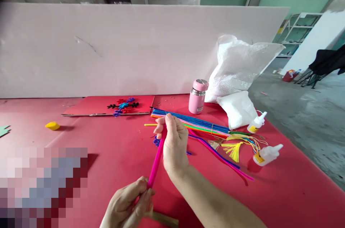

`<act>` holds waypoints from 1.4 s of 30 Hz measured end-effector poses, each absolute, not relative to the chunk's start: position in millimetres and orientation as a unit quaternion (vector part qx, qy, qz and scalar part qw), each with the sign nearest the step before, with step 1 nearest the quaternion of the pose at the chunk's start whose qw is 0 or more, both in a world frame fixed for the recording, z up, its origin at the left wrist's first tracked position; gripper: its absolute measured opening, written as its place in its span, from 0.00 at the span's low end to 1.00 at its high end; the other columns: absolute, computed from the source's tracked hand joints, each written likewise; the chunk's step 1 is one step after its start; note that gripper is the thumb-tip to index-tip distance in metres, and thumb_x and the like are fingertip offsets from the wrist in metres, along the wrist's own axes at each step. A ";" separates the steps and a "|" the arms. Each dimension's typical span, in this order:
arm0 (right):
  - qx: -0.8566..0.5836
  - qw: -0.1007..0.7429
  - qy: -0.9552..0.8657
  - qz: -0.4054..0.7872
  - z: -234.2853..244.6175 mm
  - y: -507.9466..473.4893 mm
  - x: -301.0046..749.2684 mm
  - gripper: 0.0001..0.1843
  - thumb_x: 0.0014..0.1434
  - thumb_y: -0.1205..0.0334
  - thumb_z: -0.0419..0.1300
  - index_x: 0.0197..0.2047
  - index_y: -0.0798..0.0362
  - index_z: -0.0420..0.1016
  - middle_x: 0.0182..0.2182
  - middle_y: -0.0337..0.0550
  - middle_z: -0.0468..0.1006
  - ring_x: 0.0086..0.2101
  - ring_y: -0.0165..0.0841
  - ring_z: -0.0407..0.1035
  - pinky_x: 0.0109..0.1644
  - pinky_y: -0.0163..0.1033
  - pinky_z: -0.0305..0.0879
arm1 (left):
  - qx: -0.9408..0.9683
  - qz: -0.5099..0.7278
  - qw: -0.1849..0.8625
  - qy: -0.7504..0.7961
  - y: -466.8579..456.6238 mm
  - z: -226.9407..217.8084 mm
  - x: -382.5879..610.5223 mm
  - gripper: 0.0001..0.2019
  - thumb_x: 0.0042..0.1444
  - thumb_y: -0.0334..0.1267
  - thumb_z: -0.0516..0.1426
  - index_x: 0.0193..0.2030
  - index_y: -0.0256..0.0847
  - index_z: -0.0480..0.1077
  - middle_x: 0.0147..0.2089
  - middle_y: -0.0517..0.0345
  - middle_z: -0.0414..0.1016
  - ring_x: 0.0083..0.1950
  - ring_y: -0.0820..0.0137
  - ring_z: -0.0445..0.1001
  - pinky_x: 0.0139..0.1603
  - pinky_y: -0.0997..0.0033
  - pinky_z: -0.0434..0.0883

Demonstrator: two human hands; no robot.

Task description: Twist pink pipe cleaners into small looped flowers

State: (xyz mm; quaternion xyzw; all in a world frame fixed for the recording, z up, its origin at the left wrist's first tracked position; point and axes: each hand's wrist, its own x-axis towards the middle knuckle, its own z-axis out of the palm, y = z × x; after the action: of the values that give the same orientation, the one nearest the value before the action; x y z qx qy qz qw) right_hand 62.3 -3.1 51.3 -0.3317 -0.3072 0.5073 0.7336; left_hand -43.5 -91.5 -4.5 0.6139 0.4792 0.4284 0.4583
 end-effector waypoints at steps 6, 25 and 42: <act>-0.353 0.744 -0.300 0.481 47.1 1.7 62.0 0.14 0.54 0.59 0.54 0.22 0.54 0.72 0.15 0.33 0.68 0.18 0.25 0.63 0.22 0.31 0.57 | 0.623 0.444 0.433 0.477 -92.2 -8.2 -42.2 0.16 0.53 0.39 0.53 0.16 0.41 0.60 0.18 0.60 0.57 0.21 0.73 0.55 0.23 0.74 0.55; -0.387 0.684 -0.472 0.399 49.3 8.4 99.0 0.09 0.56 0.58 0.54 0.39 0.50 0.70 0.30 0.36 0.74 0.27 0.24 0.66 0.28 0.29 0.60 | 0.518 0.530 0.419 0.524 -76.9 -1.9 -57.9 0.09 0.55 0.39 0.52 0.28 0.38 0.66 0.18 0.64 0.66 0.20 0.77 0.64 0.21 0.80 0.61; -0.463 0.027 -0.883 0.068 -2.9 -90.1 91.7 0.16 0.52 0.73 0.54 0.45 0.53 0.68 0.31 0.45 0.75 0.29 0.36 0.72 0.27 0.35 0.62 | 0.399 0.701 0.351 0.475 -58.6 39.8 -87.5 0.06 0.53 0.37 0.55 0.32 0.38 0.70 0.19 0.64 0.68 0.21 0.79 0.65 0.20 0.81 0.59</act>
State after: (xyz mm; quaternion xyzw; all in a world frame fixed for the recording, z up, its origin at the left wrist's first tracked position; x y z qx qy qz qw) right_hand 91.7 -90.1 -2.9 -0.4631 -0.8833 0.0677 0.0268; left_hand -87.5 -58.6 39.8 0.3991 0.4754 0.7012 0.3509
